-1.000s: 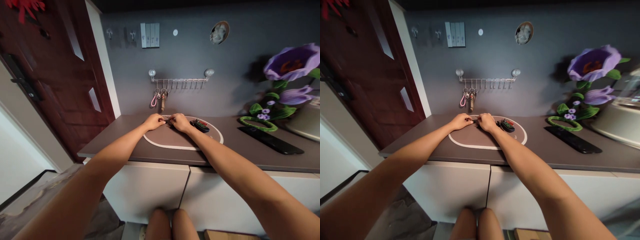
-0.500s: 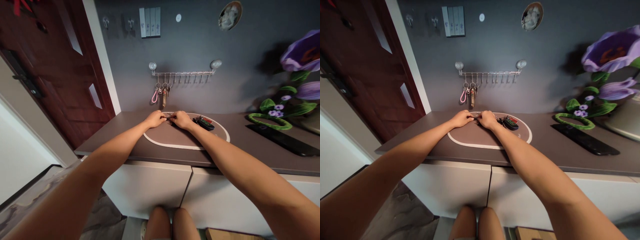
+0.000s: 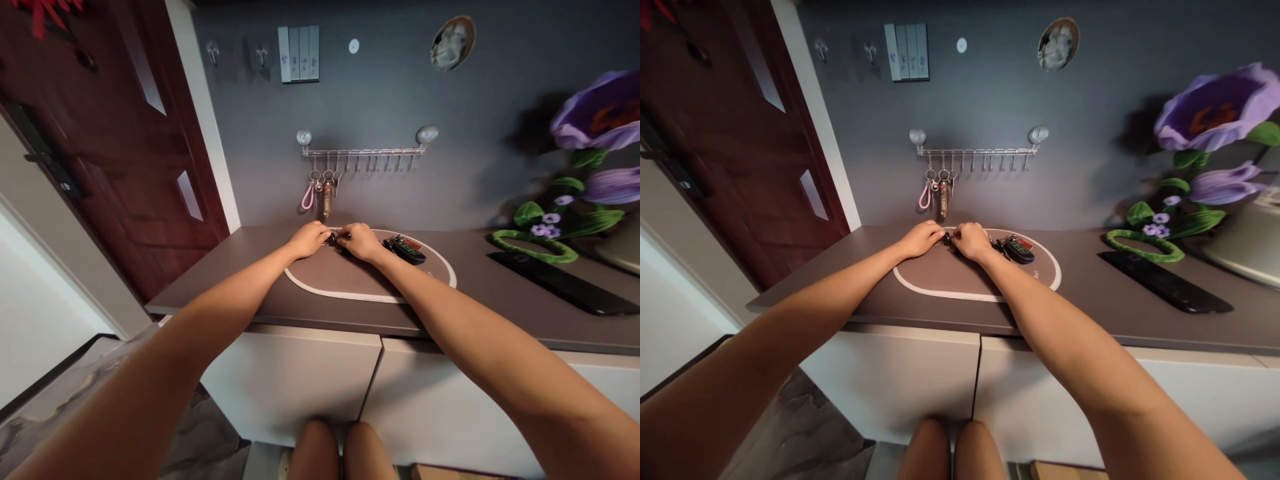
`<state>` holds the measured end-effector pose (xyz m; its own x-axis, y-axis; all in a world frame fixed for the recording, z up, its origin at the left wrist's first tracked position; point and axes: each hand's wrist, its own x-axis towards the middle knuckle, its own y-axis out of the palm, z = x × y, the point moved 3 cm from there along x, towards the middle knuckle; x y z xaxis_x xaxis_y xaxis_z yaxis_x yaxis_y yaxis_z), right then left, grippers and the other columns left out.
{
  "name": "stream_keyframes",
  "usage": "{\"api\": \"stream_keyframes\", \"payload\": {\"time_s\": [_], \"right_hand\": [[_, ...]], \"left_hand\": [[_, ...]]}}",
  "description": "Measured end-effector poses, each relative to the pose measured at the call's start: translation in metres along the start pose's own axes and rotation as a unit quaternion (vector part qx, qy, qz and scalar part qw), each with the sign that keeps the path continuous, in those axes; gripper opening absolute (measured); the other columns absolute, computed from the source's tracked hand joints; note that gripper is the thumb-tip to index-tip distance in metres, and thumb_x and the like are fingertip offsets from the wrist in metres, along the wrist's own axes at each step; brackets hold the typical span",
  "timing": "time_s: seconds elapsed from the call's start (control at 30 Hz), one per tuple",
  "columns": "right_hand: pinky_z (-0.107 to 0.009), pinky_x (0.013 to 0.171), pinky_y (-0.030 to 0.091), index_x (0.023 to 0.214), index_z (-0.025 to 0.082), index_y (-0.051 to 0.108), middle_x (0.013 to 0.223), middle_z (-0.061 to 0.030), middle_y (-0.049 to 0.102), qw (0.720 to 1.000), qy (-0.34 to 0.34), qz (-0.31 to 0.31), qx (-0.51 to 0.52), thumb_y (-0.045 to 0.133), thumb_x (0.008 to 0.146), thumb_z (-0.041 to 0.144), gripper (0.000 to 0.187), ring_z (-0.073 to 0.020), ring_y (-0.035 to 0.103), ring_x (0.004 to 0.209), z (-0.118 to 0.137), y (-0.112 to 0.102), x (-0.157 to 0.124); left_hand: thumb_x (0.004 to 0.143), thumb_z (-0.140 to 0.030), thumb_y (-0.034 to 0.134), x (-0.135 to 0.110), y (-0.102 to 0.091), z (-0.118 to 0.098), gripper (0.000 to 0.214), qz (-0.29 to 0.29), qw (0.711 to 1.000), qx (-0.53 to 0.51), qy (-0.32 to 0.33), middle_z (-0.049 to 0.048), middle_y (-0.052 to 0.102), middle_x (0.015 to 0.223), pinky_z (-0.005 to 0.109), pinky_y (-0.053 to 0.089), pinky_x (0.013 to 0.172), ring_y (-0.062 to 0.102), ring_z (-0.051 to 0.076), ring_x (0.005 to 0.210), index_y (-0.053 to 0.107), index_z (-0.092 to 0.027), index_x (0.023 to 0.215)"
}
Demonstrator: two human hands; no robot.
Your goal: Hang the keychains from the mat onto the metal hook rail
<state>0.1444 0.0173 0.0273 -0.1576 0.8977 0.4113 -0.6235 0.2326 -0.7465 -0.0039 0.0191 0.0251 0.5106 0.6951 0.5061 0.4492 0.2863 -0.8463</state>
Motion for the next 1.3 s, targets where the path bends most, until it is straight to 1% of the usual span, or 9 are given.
{"api": "stream_keyframes", "payload": {"time_s": [0.13,0.27,0.43,0.53,0.63,0.8,0.97,1.1,1.3], "right_hand": [[-0.024,0.081,0.037,0.081,0.020,0.067,0.091,-0.0058,0.066,0.997,-0.044,0.014,-0.069,0.062,0.069,0.023,0.013,-0.0186,0.056,0.092,0.010,-0.004,-0.005],[-0.025,0.081,0.037,0.087,0.019,0.066,0.094,-0.0069,0.065,0.993,-0.071,0.011,-0.093,0.058,0.072,0.023,0.017,-0.0188,0.056,0.090,0.020,-0.009,-0.009],[-0.025,0.078,0.038,0.084,0.019,0.064,0.090,-0.0049,0.065,0.993,-0.091,-0.012,-0.078,0.055,0.074,0.026,0.015,-0.0167,0.056,0.086,0.026,-0.011,-0.012],[-0.026,0.075,0.038,0.082,0.018,0.063,0.087,-0.0038,0.065,0.991,-0.113,-0.025,-0.066,0.054,0.074,0.027,0.015,-0.0161,0.056,0.084,0.028,-0.011,-0.013],[-0.025,0.072,0.038,0.080,0.018,0.062,0.086,-0.0036,0.065,0.991,-0.120,-0.037,-0.049,0.054,0.074,0.027,0.014,-0.0156,0.056,0.081,0.029,-0.012,-0.014],[-0.024,0.069,0.037,0.076,0.017,0.061,0.080,-0.0030,0.064,0.992,-0.114,-0.052,-0.029,0.054,0.074,0.027,0.013,-0.0139,0.055,0.073,0.028,-0.011,-0.013],[-0.024,0.070,0.037,0.077,0.017,0.061,0.080,-0.0035,0.064,0.990,-0.130,-0.058,-0.024,0.052,0.075,0.023,0.011,-0.0136,0.054,0.074,0.026,-0.011,-0.012],[-0.024,0.071,0.036,0.077,0.016,0.061,0.081,-0.0049,0.063,0.987,-0.146,-0.068,-0.026,0.051,0.076,0.021,0.011,-0.0144,0.053,0.077,0.026,-0.013,-0.011],[-0.025,0.070,0.035,0.076,0.015,0.059,0.080,-0.0054,0.062,0.986,-0.145,-0.085,-0.004,0.050,0.077,0.020,0.010,-0.0147,0.052,0.075,0.025,-0.015,-0.009]], "left_hand": [[0.086,-0.026,0.033,0.001,-0.005,-0.004,0.032,-0.028,0.999,-0.013,-0.015,0.0048,0.054,0.076,0.026,0.038,0.073,0.049,0.014,0.076,0.060,-0.014,0.074],[0.086,-0.024,0.033,0.001,-0.010,-0.008,0.031,-0.058,0.998,-0.021,-0.029,0.0045,0.054,0.076,0.025,0.037,0.073,0.049,0.014,0.075,0.059,-0.013,0.072],[0.085,-0.023,0.035,0.001,-0.015,-0.009,0.029,-0.102,0.993,-0.028,-0.047,0.0044,0.055,0.076,0.025,0.038,0.072,0.049,0.013,0.075,0.060,-0.013,0.074],[0.085,-0.023,0.036,0.001,-0.016,-0.010,0.028,-0.118,0.991,-0.037,-0.047,0.0042,0.056,0.077,0.025,0.038,0.072,0.050,0.013,0.076,0.060,-0.013,0.076],[0.085,-0.023,0.036,0.000,-0.017,-0.013,0.027,-0.130,0.990,-0.046,-0.042,0.0040,0.056,0.077,0.025,0.039,0.072,0.050,0.013,0.076,0.060,-0.014,0.075],[0.085,-0.023,0.037,0.000,-0.019,-0.015,0.027,-0.141,0.988,-0.056,-0.030,0.0036,0.056,0.076,0.025,0.039,0.072,0.051,0.014,0.076,0.060,-0.015,0.074],[0.085,-0.023,0.036,-0.001,-0.020,-0.016,0.027,-0.144,0.988,-0.053,-0.026,0.0037,0.056,0.076,0.025,0.039,0.072,0.050,0.013,0.076,0.059,-0.014,0.074],[0.085,-0.023,0.035,0.000,-0.021,-0.015,0.028,-0.153,0.987,-0.044,-0.038,0.0036,0.055,0.073,0.025,0.038,0.071,0.050,0.014,0.075,0.057,-0.014,0.069],[0.085,-0.023,0.035,-0.001,-0.021,-0.011,0.027,-0.168,0.982,-0.044,-0.072,0.0033,0.055,0.071,0.026,0.037,0.070,0.049,0.014,0.074,0.053,-0.015,0.066]]}}
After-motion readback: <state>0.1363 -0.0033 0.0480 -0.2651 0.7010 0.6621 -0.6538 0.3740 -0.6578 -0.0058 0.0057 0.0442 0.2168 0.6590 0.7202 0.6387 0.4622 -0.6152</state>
